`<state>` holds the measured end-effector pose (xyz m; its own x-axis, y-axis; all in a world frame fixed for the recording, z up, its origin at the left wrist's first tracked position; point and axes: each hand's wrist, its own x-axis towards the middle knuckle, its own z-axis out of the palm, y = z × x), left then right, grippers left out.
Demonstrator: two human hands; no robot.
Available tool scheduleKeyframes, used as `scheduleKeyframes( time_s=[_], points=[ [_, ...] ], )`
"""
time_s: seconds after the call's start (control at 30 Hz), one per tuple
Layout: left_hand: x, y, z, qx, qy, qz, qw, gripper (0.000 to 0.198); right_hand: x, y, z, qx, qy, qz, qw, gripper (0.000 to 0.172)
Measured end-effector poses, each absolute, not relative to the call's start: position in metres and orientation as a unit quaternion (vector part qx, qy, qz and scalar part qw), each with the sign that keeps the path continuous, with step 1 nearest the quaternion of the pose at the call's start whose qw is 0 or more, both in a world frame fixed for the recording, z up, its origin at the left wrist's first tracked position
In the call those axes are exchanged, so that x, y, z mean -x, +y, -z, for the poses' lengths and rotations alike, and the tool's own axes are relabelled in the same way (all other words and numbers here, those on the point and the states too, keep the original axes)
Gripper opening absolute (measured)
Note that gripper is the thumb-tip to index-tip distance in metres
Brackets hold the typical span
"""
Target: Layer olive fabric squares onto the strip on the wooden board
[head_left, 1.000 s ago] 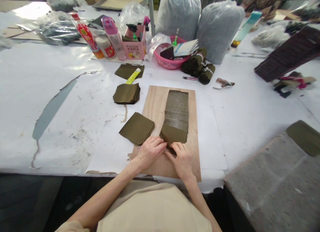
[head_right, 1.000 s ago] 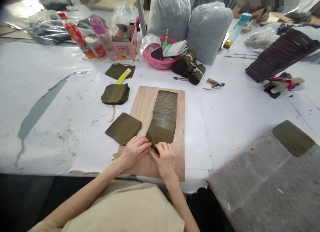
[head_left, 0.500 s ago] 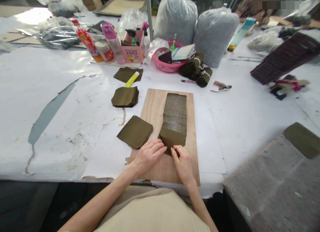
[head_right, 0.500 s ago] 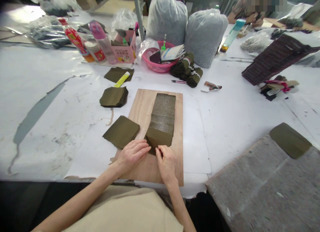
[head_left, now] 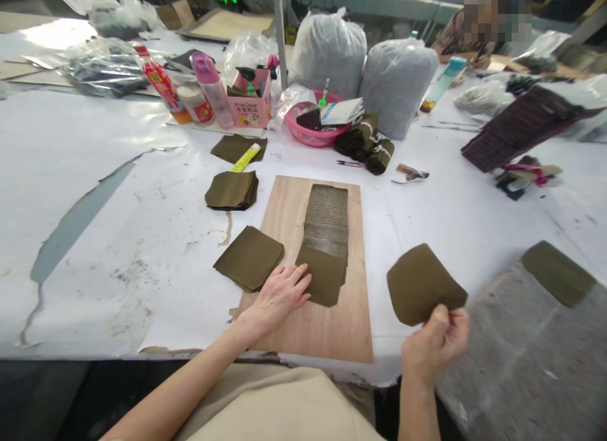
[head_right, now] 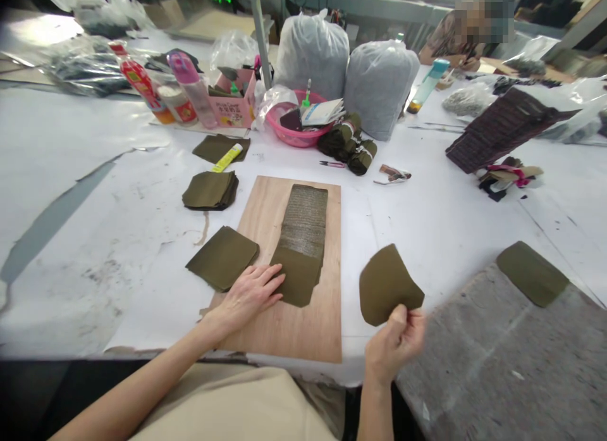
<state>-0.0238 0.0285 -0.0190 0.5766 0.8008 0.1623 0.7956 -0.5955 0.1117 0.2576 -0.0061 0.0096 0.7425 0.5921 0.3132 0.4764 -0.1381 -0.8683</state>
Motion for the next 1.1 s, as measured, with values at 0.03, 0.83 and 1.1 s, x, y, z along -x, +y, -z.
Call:
scheduleKeyframes(
  time_s=[0.03,0.83,1.1],
  points=[
    [0.024,0.029,0.019,-0.888,0.450,-0.097,0.019,0.026,-0.256,-0.011,-0.015,0.750,-0.409,-0.037,0.519,0.020],
    [0.044,0.016,0.022,-0.895,0.421,-0.130,0.071,0.017,-0.158,-0.030,0.006,0.601,-0.729,-0.244,0.218,0.023],
    [0.044,0.017,0.027,-0.892,0.424,-0.144,0.064,0.017,-0.161,-0.013,0.018,0.642,-0.738,-0.118,0.172,0.020]
  ],
)
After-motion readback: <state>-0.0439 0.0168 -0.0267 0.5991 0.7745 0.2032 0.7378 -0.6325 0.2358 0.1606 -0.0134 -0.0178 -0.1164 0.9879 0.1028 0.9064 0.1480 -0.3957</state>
